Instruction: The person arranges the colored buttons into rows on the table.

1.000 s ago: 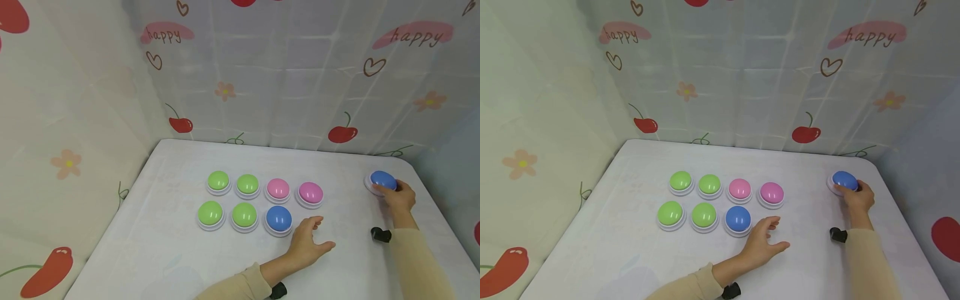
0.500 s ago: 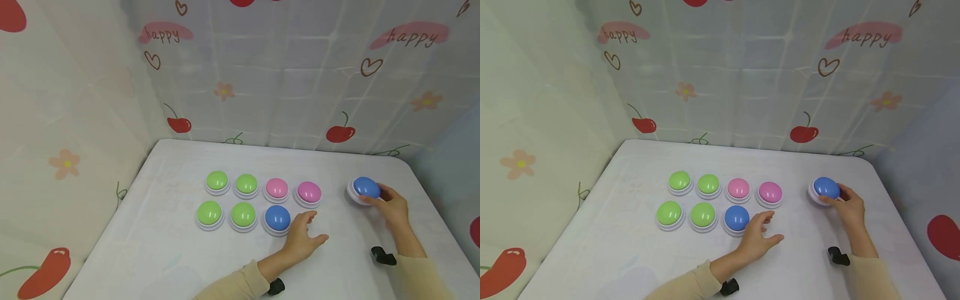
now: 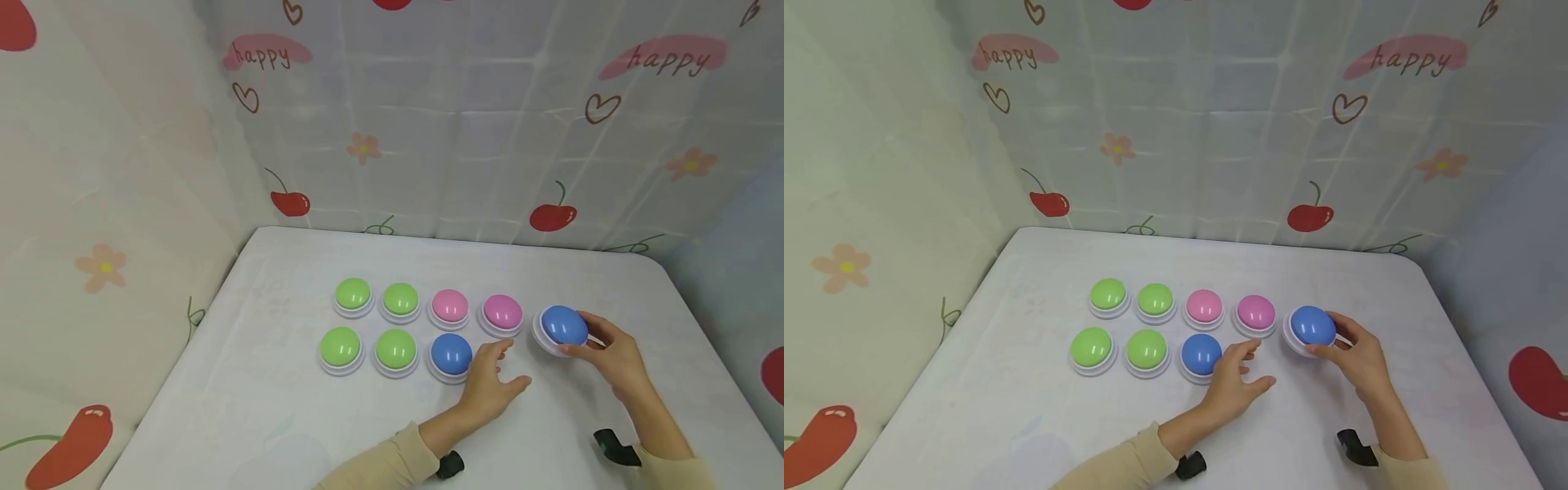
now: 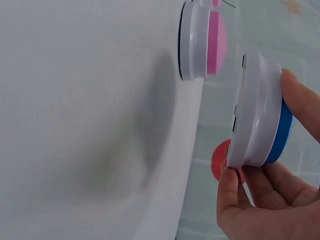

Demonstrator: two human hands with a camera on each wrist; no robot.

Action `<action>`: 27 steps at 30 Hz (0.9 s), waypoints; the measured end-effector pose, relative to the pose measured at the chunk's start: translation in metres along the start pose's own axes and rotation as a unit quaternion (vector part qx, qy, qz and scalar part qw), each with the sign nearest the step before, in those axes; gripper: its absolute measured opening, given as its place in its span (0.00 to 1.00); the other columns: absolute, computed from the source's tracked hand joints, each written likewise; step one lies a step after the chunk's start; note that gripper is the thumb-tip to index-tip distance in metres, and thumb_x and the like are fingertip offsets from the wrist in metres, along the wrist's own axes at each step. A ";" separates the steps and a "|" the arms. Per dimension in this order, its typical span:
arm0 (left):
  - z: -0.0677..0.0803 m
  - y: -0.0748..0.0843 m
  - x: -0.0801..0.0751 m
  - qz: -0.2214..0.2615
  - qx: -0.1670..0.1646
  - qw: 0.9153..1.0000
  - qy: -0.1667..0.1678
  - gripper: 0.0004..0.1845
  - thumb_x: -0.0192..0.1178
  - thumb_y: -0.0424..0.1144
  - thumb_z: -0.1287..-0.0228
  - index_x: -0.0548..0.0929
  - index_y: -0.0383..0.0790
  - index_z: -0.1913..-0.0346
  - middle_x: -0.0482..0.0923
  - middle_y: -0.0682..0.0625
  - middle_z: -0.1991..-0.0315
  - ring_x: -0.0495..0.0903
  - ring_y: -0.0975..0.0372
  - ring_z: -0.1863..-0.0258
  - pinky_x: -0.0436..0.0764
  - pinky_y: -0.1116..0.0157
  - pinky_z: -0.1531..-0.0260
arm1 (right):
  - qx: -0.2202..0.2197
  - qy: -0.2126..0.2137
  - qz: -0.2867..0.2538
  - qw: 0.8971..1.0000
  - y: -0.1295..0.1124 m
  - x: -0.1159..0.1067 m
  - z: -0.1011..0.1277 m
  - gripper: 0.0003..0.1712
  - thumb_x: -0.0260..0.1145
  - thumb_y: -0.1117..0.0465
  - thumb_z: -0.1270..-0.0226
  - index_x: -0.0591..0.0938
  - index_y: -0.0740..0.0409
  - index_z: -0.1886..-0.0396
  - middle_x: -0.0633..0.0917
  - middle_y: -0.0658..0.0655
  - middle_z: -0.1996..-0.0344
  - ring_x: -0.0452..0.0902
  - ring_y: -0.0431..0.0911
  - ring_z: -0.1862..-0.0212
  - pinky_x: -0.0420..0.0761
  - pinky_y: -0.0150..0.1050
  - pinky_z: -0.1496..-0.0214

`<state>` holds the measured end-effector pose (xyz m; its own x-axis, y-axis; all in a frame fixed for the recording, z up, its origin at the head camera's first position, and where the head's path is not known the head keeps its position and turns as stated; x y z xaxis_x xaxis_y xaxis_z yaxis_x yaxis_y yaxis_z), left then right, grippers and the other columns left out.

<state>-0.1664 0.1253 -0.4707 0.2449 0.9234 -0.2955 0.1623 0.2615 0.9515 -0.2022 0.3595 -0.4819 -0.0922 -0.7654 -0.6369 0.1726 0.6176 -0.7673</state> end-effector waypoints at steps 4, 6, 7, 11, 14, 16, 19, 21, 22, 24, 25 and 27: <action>0.000 -0.003 0.000 0.002 -0.014 1.000 -0.001 0.30 0.67 0.38 0.39 0.71 0.40 0.34 0.72 0.45 0.43 0.72 0.57 0.43 0.77 0.72 0.46 | -0.030 -0.021 -0.013 0.999 -0.025 0.010 0.018 0.48 0.76 0.53 0.45 0.65 0.61 0.28 0.69 0.71 0.33 0.67 0.65 0.37 0.77 0.17 0.53; 0.001 -0.004 0.000 0.002 -0.018 1.000 -0.003 0.30 0.67 0.39 0.38 0.70 0.41 0.33 0.71 0.46 0.41 0.72 0.57 0.42 0.77 0.71 0.44 | -0.054 -0.039 -0.018 0.998 -0.038 0.015 0.025 0.47 0.76 0.55 0.45 0.65 0.65 0.29 0.69 0.72 0.34 0.67 0.66 0.37 0.74 0.14 0.52; 0.001 -0.004 0.000 0.000 -0.020 1.000 -0.003 0.31 0.66 0.39 0.38 0.70 0.42 0.33 0.71 0.47 0.40 0.71 0.58 0.41 0.77 0.70 0.43 | -0.061 -0.042 -0.020 0.997 -0.042 0.018 0.028 0.47 0.76 0.56 0.45 0.65 0.66 0.30 0.70 0.72 0.34 0.67 0.66 0.37 0.71 0.11 0.54; 0.000 -0.005 -0.002 -0.016 -0.018 1.000 0.002 0.31 0.66 0.40 0.37 0.69 0.44 0.32 0.69 0.50 0.37 0.69 0.60 0.37 0.74 0.63 0.37 | -0.080 -0.065 -0.018 0.995 -0.052 0.030 0.036 0.45 0.77 0.58 0.46 0.67 0.65 0.31 0.72 0.70 0.35 0.69 0.66 0.37 0.77 0.18 0.50; -0.001 -0.005 -0.003 -0.029 -0.016 0.999 0.006 0.32 0.67 0.40 0.38 0.69 0.44 0.32 0.69 0.50 0.36 0.68 0.60 0.35 0.72 0.59 0.34 | -0.087 -0.086 -0.020 0.992 -0.056 0.038 0.039 0.45 0.78 0.59 0.48 0.68 0.63 0.31 0.73 0.69 0.35 0.70 0.66 0.37 0.82 0.35 0.45; -0.001 -0.005 -0.004 -0.033 -0.017 0.999 0.009 0.32 0.68 0.39 0.39 0.70 0.44 0.32 0.70 0.50 0.36 0.69 0.60 0.35 0.72 0.58 0.34 | -0.094 -0.096 -0.020 0.991 -0.057 0.042 0.040 0.45 0.78 0.59 0.48 0.69 0.63 0.32 0.74 0.69 0.36 0.71 0.64 0.38 0.83 0.42 0.44; -0.002 -0.005 -0.006 -0.038 -0.013 0.999 0.019 0.32 0.70 0.37 0.42 0.72 0.42 0.34 0.72 0.49 0.37 0.70 0.60 0.35 0.72 0.59 0.34 | -0.105 -0.107 -0.025 0.988 -0.057 0.047 0.042 0.44 0.79 0.59 0.50 0.71 0.63 0.33 0.75 0.67 0.37 0.75 0.49 0.40 0.81 0.33 0.44; -0.004 -0.006 -0.006 -0.044 -0.009 0.999 0.024 0.33 0.71 0.36 0.44 0.73 0.41 0.35 0.73 0.49 0.37 0.71 0.60 0.36 0.72 0.59 0.34 | -0.114 -0.115 -0.032 0.986 -0.058 0.050 0.043 0.43 0.79 0.60 0.50 0.71 0.64 0.34 0.75 0.68 0.38 0.74 0.35 0.43 0.78 0.25 0.46; -0.004 -0.007 -0.006 -0.046 -0.006 0.999 0.026 0.33 0.72 0.35 0.45 0.73 0.40 0.35 0.73 0.49 0.38 0.72 0.60 0.36 0.72 0.60 0.34 | -0.117 -0.119 -0.036 0.985 -0.058 0.051 0.043 0.43 0.79 0.61 0.51 0.71 0.64 0.34 0.76 0.68 0.38 0.73 0.29 0.45 0.76 0.21 0.47; -0.005 -0.007 -0.006 -0.054 -0.002 0.998 0.027 0.33 0.72 0.35 0.46 0.73 0.39 0.36 0.74 0.48 0.38 0.72 0.59 0.37 0.73 0.60 0.35 | -0.121 -0.125 -0.046 0.984 -0.058 0.054 0.044 0.43 0.79 0.62 0.51 0.72 0.64 0.34 0.76 0.68 0.38 0.68 0.20 0.49 0.74 0.19 0.47; -0.005 -0.008 -0.006 -0.055 -0.003 0.998 0.025 0.33 0.72 0.34 0.46 0.73 0.39 0.36 0.74 0.48 0.38 0.72 0.59 0.37 0.73 0.60 0.35 | -0.124 -0.127 -0.048 0.983 -0.058 0.055 0.044 0.43 0.79 0.62 0.51 0.72 0.65 0.35 0.76 0.68 0.38 0.67 0.18 0.49 0.74 0.19 0.47; -0.005 -0.009 -0.006 -0.059 -0.004 0.998 0.024 0.33 0.73 0.34 0.47 0.73 0.39 0.36 0.74 0.48 0.38 0.72 0.58 0.37 0.74 0.59 0.36 | -0.130 -0.128 -0.051 0.982 -0.058 0.056 0.043 0.43 0.79 0.62 0.52 0.72 0.65 0.35 0.76 0.69 0.39 0.67 0.18 0.49 0.73 0.19 0.47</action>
<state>-0.1737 0.1192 -0.4770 0.1781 0.8985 -0.4013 0.1805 0.3710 0.9109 -0.1750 0.2725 -0.4700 0.1602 -0.8249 -0.5421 -0.0839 0.5358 -0.8402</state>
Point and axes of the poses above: each hand's wrist, its own z-axis away from the middle knuckle, its own x-axis out of the palm, y = z × x, the point moved 9 cm from there along -z, towards the middle knuckle
